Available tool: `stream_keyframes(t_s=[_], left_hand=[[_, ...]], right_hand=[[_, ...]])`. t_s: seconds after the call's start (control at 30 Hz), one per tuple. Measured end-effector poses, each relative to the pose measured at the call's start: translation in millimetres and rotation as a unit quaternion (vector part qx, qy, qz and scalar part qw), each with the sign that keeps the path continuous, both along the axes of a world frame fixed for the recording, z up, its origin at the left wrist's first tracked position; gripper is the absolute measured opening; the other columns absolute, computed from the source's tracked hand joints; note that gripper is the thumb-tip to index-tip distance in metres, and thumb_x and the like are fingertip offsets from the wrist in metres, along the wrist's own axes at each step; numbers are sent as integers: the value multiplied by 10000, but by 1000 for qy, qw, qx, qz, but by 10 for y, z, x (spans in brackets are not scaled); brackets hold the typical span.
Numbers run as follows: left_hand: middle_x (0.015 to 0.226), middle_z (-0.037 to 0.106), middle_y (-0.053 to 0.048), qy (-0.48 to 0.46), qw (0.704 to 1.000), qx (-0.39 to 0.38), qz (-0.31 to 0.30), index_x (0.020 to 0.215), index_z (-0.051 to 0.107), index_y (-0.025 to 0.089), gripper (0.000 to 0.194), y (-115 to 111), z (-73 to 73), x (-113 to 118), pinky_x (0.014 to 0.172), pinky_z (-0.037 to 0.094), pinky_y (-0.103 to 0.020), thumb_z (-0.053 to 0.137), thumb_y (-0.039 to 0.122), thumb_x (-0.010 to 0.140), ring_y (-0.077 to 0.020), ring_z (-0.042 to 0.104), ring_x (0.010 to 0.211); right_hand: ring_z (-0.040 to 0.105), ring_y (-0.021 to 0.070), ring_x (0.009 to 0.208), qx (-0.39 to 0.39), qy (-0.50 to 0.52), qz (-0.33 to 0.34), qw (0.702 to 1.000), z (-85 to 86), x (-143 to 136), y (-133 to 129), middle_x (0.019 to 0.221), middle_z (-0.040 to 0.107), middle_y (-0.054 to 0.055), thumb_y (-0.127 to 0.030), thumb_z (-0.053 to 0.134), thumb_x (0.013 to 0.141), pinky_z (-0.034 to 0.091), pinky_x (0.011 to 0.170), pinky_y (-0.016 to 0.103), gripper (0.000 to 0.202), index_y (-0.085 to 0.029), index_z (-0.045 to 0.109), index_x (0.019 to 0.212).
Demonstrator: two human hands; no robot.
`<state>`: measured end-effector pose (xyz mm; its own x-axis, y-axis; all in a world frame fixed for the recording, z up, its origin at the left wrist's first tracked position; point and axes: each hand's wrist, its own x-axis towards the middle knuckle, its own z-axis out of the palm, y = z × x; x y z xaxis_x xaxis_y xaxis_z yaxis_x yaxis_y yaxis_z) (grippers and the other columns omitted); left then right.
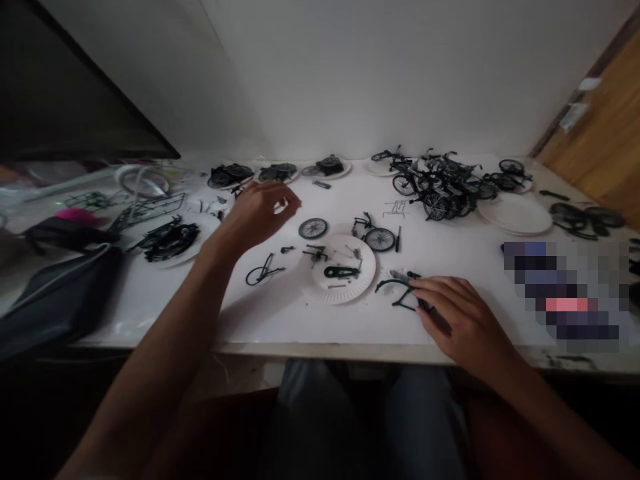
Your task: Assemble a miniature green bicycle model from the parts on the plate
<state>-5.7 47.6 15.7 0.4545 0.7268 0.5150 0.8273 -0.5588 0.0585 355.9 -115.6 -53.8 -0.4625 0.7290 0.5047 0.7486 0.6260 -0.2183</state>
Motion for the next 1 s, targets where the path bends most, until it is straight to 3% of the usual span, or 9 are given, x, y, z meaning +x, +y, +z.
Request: stream_keyframes(t_s=[0.1,0.23,0.4,0.57,0.87,1.0], left_hand=[[904,717,-67,15,1000,-14,-21,887,655,176,236,8,-56,59,831,415,-393,456,263,982,-203,618,802],[904,715,-68,-7,1000,-2,-24,893,657,159,245,1,-51,103,839,406,-380,445,231,993,-195,618,787],[914,720,-67,-38,999,-6,-18,894,649,160,231,38,-66,64,844,398,-376,443,205,988,-187,622,775],[915,719,-58,-35,997,-15,-64,923,639,167,253,-3,-75,114,922,382,-400,405,217,1004,-182,634,809],[883,702,-43,-24,996,-1,-83,934,615,168,272,-54,-51,132,938,358,-395,375,246,1035,-174,627,815],[873,700,-45,-17,996,3,-91,927,623,172,295,-50,-71,147,946,358,-395,371,272,1043,-180,625,831]], right_hand=[[627,297,1148,-11,28,-18,999,31,0,-20,1222,684,72,-212,608,915,494,1002,536,344,-279,582,1251],[655,286,1095,-18,71,-38,997,234,-26,147,1181,684,70,-278,595,928,533,968,498,250,-277,613,1177],[659,275,1125,-92,-45,32,994,491,-207,840,1236,692,59,-358,584,931,537,987,481,303,-268,650,1213],[674,284,1116,-154,-94,74,981,500,-450,1391,1272,686,95,-401,630,894,564,946,444,427,-256,635,1296],[662,298,1107,-45,-125,78,988,341,-492,1438,1233,692,124,-260,607,898,564,940,475,370,-207,662,1260],[683,287,1082,1,-76,83,994,312,-506,1437,1195,718,131,-176,520,943,557,953,485,337,-186,686,1236]])
